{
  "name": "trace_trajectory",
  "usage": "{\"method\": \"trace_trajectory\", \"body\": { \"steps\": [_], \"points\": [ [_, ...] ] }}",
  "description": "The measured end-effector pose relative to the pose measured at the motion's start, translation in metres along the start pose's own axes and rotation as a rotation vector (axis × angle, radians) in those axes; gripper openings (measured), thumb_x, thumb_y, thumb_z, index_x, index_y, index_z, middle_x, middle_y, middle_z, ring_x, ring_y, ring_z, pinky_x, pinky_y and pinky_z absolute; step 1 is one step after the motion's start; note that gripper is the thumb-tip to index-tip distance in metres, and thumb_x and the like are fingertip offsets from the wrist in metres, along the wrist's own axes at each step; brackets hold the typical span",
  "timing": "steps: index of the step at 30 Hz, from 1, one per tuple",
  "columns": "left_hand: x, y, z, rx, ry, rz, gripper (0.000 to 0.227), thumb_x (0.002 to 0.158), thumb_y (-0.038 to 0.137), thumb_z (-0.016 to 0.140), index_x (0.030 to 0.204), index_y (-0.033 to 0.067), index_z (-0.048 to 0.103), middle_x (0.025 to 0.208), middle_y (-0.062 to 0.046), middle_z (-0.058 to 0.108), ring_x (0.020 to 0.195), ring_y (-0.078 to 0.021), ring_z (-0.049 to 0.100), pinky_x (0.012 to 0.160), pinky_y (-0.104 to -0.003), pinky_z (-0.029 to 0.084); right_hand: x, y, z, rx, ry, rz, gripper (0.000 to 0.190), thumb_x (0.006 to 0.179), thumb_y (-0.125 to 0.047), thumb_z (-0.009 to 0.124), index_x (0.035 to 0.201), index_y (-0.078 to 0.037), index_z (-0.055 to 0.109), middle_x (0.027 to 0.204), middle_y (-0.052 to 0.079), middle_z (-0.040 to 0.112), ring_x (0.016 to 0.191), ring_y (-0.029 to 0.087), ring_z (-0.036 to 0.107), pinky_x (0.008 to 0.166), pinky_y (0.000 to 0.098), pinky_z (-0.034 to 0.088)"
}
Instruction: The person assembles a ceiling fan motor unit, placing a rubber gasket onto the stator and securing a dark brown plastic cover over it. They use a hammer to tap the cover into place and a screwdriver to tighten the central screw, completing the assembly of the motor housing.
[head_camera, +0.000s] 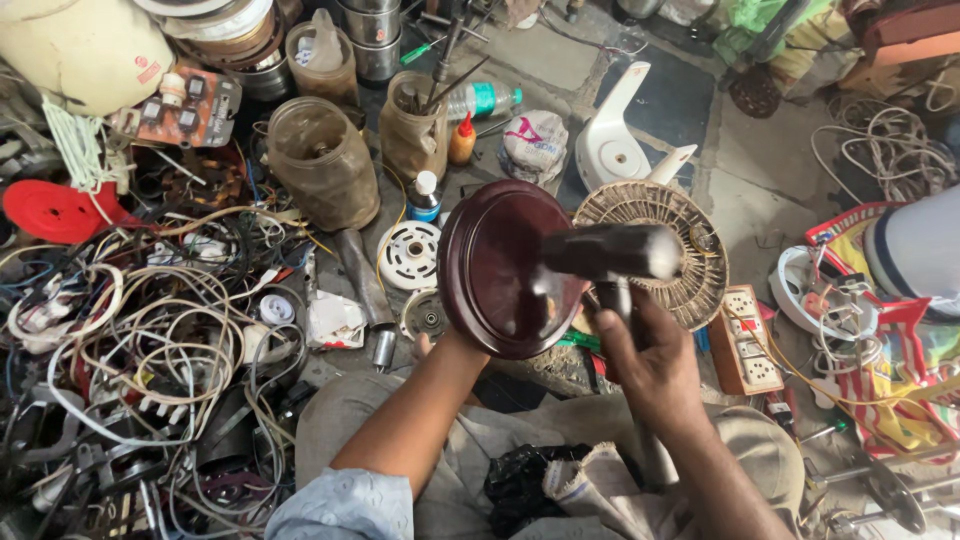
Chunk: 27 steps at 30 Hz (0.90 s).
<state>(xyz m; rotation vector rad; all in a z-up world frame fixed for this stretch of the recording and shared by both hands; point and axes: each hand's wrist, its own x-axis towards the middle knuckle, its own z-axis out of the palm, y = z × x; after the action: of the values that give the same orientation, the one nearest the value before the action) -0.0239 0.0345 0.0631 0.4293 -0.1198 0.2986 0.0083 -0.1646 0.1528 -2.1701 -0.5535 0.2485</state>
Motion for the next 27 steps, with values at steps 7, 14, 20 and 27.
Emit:
{"method": "trace_trajectory", "body": {
  "steps": [7,14,20,27],
  "points": [
    [0.003,-0.001,-0.003,-0.007,0.002,-0.002,0.05,0.106,0.045,0.056,0.138,0.0069,0.055,0.126,-0.013,0.062,0.112,-0.027,0.062,0.095,-0.041,0.052,-0.004,0.008,0.006,-0.074,0.031,-0.144,0.044,0.095,-0.03,0.068,0.13,-0.003,0.064,0.072,0.002,0.067,0.06,0.009,0.058,0.054,0.0288,0.049],
    [0.002,0.008,-0.001,0.011,0.012,0.042,0.05,0.106,0.045,0.056,0.138,0.007,0.055,0.126,-0.013,0.062,0.112,-0.0266,0.062,0.095,-0.041,0.051,-0.002,0.001,0.008,-0.098,-0.05,-0.015,0.043,0.095,-0.031,0.068,0.129,-0.004,0.068,0.066,0.008,0.065,0.058,0.011,0.057,0.054,0.0315,0.048],
    [0.002,0.015,0.005,0.03,0.003,0.069,0.049,0.106,0.045,0.056,0.138,0.0072,0.054,0.126,-0.012,0.062,0.112,-0.0263,0.061,0.096,-0.041,0.051,-0.002,-0.008,0.007,-0.007,-0.022,-0.106,0.047,0.095,-0.031,0.066,0.133,-0.004,0.062,0.067,-0.002,0.067,0.056,0.005,0.06,0.05,0.0254,0.05],
    [0.012,0.014,0.001,-0.028,-0.024,0.019,0.049,0.106,0.044,0.055,0.138,0.0073,0.054,0.126,-0.012,0.062,0.112,-0.0259,0.061,0.096,-0.041,0.051,0.005,-0.008,0.01,0.173,-0.12,0.028,0.038,0.094,-0.03,0.066,0.122,-0.005,0.066,0.058,-0.001,0.058,0.047,0.007,0.053,0.044,0.0265,0.044]
  ]
}}
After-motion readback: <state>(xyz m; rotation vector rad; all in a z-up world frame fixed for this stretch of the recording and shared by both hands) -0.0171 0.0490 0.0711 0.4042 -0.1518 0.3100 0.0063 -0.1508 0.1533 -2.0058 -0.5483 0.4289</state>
